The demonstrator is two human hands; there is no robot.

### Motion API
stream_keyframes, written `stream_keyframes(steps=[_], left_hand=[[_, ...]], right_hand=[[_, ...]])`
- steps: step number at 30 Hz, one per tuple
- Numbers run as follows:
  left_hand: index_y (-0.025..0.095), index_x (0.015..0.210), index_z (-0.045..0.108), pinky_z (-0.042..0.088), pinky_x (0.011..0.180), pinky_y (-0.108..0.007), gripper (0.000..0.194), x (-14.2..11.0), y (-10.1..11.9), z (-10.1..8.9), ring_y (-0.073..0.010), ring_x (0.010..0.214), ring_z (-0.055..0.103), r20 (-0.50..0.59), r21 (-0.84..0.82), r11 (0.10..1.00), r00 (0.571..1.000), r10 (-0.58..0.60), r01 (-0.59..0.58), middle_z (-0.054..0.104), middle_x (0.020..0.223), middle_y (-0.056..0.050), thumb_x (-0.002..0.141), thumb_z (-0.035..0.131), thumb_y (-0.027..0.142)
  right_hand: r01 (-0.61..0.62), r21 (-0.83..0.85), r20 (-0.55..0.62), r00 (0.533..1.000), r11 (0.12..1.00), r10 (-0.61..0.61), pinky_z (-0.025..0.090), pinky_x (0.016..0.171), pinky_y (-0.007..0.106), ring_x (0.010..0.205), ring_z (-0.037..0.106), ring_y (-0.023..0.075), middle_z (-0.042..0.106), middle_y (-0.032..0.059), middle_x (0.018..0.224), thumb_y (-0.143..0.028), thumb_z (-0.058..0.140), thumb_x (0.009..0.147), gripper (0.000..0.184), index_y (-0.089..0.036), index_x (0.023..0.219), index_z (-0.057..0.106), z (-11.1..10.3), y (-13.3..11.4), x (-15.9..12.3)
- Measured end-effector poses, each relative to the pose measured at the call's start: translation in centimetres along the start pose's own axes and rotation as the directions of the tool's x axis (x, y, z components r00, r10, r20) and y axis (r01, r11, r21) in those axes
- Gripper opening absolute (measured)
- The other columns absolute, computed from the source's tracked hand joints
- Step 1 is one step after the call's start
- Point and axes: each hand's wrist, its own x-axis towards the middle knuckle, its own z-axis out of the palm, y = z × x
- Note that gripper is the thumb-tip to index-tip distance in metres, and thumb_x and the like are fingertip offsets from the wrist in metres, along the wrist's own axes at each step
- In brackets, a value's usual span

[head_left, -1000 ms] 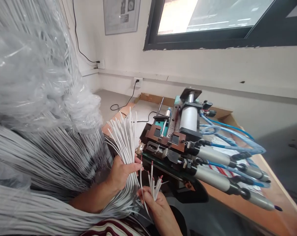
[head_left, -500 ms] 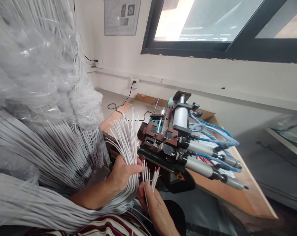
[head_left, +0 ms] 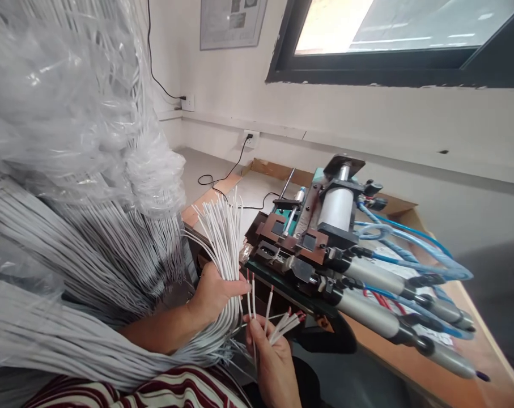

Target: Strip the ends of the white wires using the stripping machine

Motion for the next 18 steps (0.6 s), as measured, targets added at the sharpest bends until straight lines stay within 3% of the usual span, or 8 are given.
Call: stream_keyframes(steps=[7, 13, 18], left_hand=[[0.012, 0.053, 0.060, 0.038, 0.044, -0.023, 0.014, 0.6, 0.4, 0.8, -0.0100, 0.042, 0.048, -0.005, -0.094, 0.988, 0.992, -0.124, 0.123, 0.055, 0.048, 0.003, 0.043, 0.069, 0.010], [0.012, 0.050, 0.058, 0.037, 0.042, -0.022, 0.015, 0.9, 0.4, 1.0, -0.0095, 0.040, 0.047, 0.005, -0.132, 0.981, 0.990, -0.144, 0.143, 0.053, 0.043, 0.003, 0.042, 0.070, 0.008], [0.011, 0.049, 0.058, 0.037, 0.042, -0.022, 0.015, 1.1, 0.2, 0.8, -0.0096, 0.040, 0.047, -0.002, -0.120, 0.981, 0.988, -0.155, 0.153, 0.053, 0.042, 0.003, 0.042, 0.071, 0.009]], right_hand=[[0.017, 0.113, 0.019, 1.000, 0.993, -0.019, 0.028, 0.048, 0.022, 0.047, 0.032, 0.0090, 0.042, -0.0028, 0.049, -0.048, 0.062, 0.068, 0.032, -0.016, 0.063, 0.063, 0.4, 0.0, 0.5], [-0.069, 0.153, 0.049, 0.997, 0.986, 0.062, 0.027, 0.048, 0.021, 0.047, 0.034, 0.0084, 0.045, -0.0017, 0.048, -0.049, 0.065, 0.063, 0.034, -0.015, 0.063, 0.065, 0.1, -0.1, 0.8], [-0.048, 0.157, 0.038, 0.998, 0.986, 0.043, 0.028, 0.049, 0.022, 0.048, 0.035, 0.0090, 0.046, -0.0015, 0.049, -0.047, 0.065, 0.065, 0.031, -0.016, 0.063, 0.065, 0.2, -0.1, 0.8]])
